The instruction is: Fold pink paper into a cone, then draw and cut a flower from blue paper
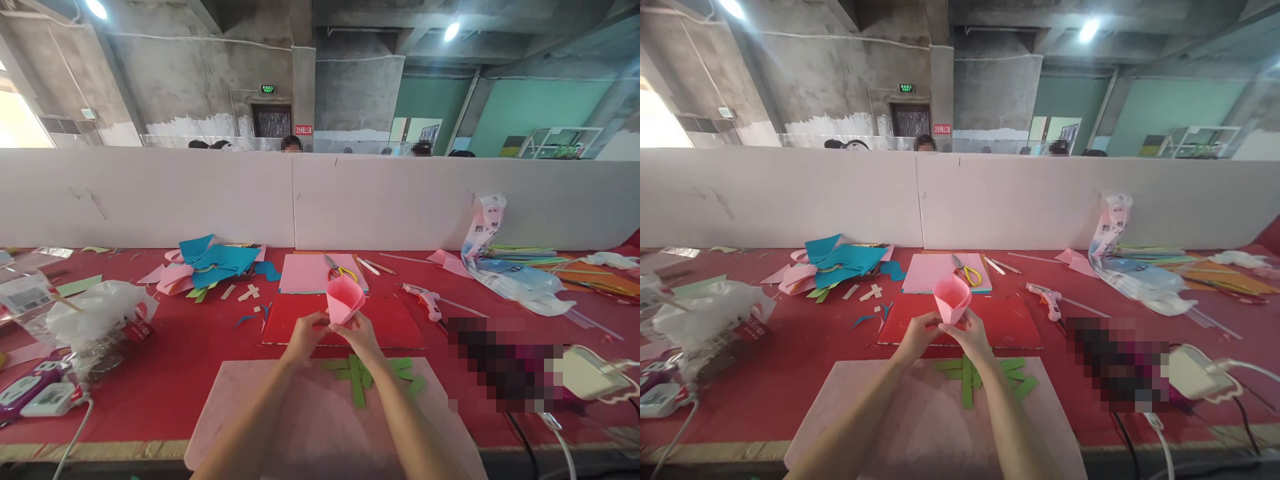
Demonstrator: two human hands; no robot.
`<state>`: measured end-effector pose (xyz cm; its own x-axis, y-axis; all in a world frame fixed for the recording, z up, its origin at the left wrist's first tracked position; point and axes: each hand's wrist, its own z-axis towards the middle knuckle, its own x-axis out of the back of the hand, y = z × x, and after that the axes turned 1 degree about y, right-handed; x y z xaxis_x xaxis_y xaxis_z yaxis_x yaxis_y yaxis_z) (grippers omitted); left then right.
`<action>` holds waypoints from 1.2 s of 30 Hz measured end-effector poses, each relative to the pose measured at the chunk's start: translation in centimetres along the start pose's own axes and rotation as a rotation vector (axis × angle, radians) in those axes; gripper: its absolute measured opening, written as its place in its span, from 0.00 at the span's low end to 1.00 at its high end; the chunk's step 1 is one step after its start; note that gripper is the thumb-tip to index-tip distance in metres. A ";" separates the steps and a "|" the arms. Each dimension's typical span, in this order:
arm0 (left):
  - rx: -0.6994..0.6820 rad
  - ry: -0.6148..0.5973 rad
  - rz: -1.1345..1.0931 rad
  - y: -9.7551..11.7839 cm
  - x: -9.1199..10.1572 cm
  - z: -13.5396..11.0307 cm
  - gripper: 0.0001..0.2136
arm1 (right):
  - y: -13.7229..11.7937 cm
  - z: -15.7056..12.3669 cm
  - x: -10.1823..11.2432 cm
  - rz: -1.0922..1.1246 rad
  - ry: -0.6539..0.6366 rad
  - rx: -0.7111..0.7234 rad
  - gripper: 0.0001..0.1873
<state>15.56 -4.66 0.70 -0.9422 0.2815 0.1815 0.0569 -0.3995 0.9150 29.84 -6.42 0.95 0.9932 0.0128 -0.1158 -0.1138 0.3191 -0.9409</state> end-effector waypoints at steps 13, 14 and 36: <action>0.137 -0.195 -0.185 -0.2 -1.0 -0.4 0.09 | -0.5 0.1 0.1 0.024 0.075 -0.066 0.17; 0.151 -0.200 -0.193 -0.1 -1.0 -0.4 0.08 | -0.5 0.1 0.2 0.025 0.063 -0.077 0.18; 0.305 -0.270 -0.284 0.5 -1.3 -0.9 0.18 | 0.5 0.6 0.6 0.082 0.244 -0.138 0.22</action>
<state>16.49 -5.99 0.56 -0.8177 0.5743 -0.0398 -0.0575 -0.0127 0.9983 30.42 -5.68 0.56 0.9471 -0.2004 -0.2508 -0.2124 0.1947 -0.9576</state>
